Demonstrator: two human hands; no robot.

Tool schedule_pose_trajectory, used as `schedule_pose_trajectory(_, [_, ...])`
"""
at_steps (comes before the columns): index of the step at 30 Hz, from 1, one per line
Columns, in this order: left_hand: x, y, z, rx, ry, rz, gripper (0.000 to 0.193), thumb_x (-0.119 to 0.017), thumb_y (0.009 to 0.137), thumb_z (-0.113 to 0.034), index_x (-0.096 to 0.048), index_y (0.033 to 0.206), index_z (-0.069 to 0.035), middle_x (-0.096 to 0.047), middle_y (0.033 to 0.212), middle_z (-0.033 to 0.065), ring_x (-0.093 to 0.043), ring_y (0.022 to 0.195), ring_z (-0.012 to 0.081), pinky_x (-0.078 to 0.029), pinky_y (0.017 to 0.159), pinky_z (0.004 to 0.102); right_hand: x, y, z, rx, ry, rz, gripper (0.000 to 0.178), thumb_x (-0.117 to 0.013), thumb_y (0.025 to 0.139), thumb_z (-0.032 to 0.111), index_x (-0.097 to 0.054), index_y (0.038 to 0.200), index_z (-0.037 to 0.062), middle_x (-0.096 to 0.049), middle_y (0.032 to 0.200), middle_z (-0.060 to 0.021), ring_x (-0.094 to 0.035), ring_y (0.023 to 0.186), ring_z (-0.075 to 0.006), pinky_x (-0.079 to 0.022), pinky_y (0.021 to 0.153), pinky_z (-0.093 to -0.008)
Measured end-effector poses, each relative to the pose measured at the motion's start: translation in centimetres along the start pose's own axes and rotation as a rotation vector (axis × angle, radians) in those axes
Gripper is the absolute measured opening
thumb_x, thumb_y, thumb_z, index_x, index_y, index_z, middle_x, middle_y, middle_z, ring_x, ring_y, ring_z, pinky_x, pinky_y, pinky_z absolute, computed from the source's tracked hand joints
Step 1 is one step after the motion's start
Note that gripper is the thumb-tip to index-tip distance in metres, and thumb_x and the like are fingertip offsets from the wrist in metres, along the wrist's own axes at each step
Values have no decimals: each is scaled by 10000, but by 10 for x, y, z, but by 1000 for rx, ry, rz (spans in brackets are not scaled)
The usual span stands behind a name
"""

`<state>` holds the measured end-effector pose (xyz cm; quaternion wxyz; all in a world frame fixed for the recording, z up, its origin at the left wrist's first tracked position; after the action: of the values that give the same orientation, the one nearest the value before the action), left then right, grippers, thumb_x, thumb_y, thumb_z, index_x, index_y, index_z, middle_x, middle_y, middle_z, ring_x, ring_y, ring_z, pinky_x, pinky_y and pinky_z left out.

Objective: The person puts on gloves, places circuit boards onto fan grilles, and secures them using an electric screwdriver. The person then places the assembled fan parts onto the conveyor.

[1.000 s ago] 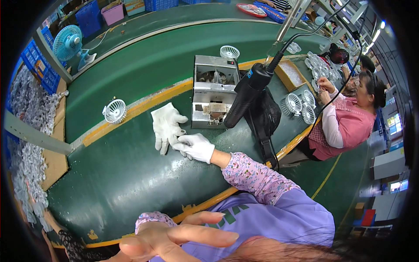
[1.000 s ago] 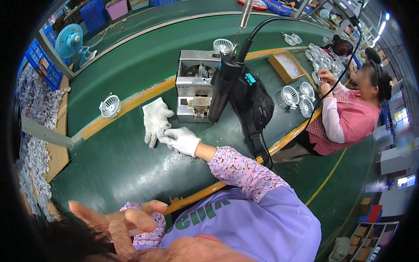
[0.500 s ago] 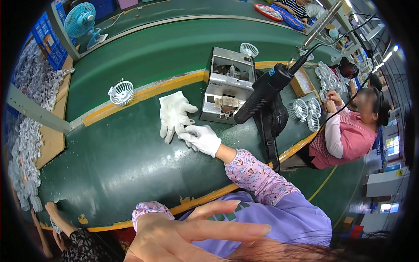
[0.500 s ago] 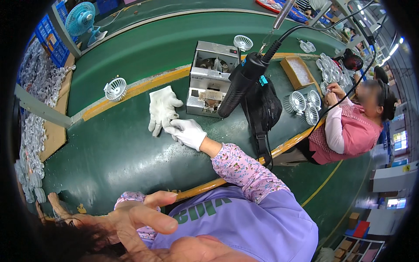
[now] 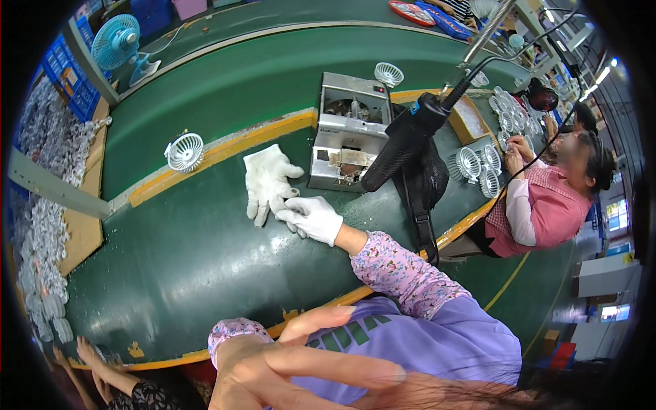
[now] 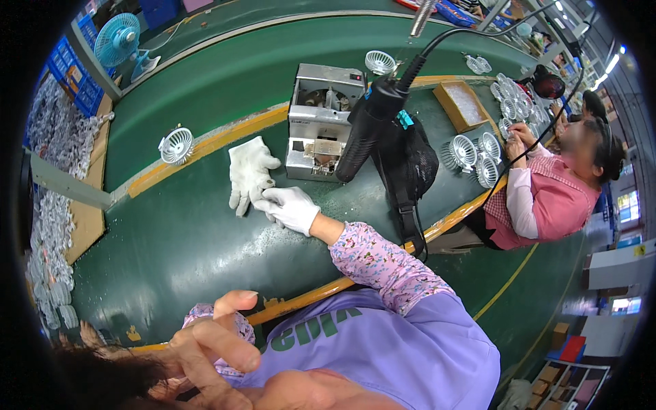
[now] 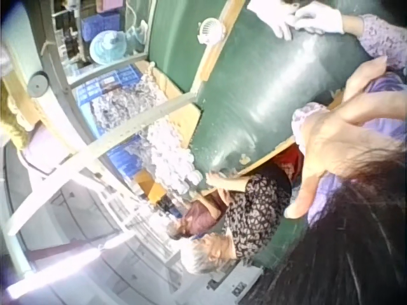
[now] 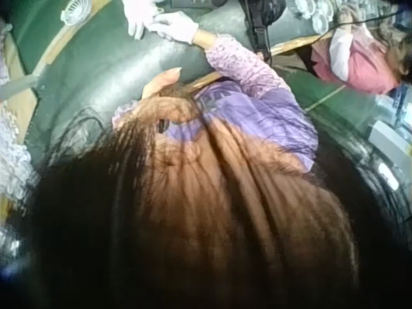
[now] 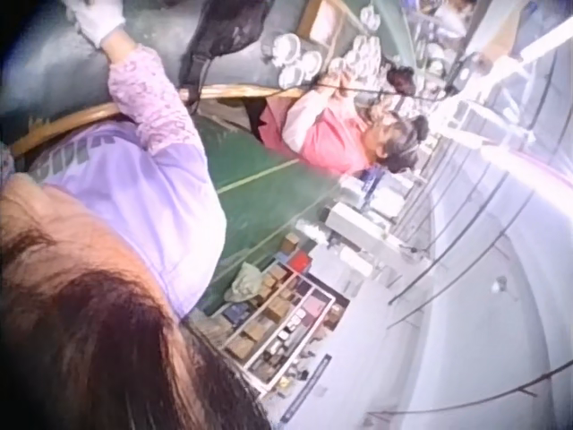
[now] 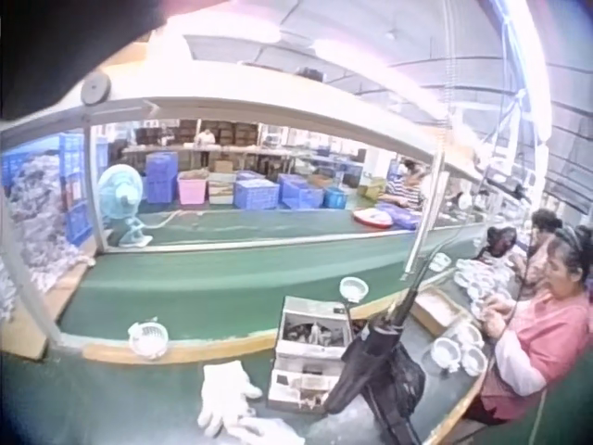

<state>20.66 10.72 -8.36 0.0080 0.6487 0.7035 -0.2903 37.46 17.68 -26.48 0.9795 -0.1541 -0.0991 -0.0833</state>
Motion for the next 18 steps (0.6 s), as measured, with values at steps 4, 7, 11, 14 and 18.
schedule_pose_trajectory(4, [0,-1,-31,-622,14,-90,723,-537,856,-375,-144,1402,-112,-575,981,71,-502,988,257,-321,946,525,-2,0,-4,20,27,-1,252,-585,862,300,-634,883,54,-551,579,-6,-489,445,-76,-391,435,-234])
schedule_pose_trajectory(7, [-5,-19,-47,-1086,17,-174,650,-429,914,-393,-74,1433,-228,-605,852,-13,-530,866,208,-286,919,598,-8,3,-7,15,40,26,277,-578,866,336,-623,930,70,-549,580,-11,-505,445,-91,-403,430,-248])
schedule_pose_trajectory(11, [-7,-29,-48,-1210,-30,-369,636,-374,936,-418,-16,1442,-276,-600,957,-28,-513,828,180,-306,884,615,-8,0,0,-9,97,31,263,-580,866,322,-620,907,65,-543,569,-6,-510,456,-93,-408,434,-245])
schedule_pose_trajectory(14, [-15,-37,-35,-1260,115,-485,670,-373,932,-443,34,1438,-280,-486,1186,-68,-476,792,164,-377,825,614,-1,0,4,59,-36,2,287,-570,868,333,-599,798,56,-542,557,-13,-511,449,-97,-407,433,-253])
schedule_pose_trajectory(18, [-17,-32,-36,-1325,-32,-536,676,-336,923,-508,37,1438,-277,-424,1236,-113,-464,765,164,-407,816,615,0,1,3,84,-54,-14,299,-566,870,331,-596,766,53,-544,549,-18,-513,442,-102,-405,431,-257])
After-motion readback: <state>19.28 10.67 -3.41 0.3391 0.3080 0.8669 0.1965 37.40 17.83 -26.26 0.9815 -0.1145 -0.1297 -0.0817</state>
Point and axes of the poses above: each hand's wrist, its own y-axis towards the middle knuckle, its own x-axis out of the back of the hand, z = x × y, the point moved 7 cm from there along y, towards the middle knuckle
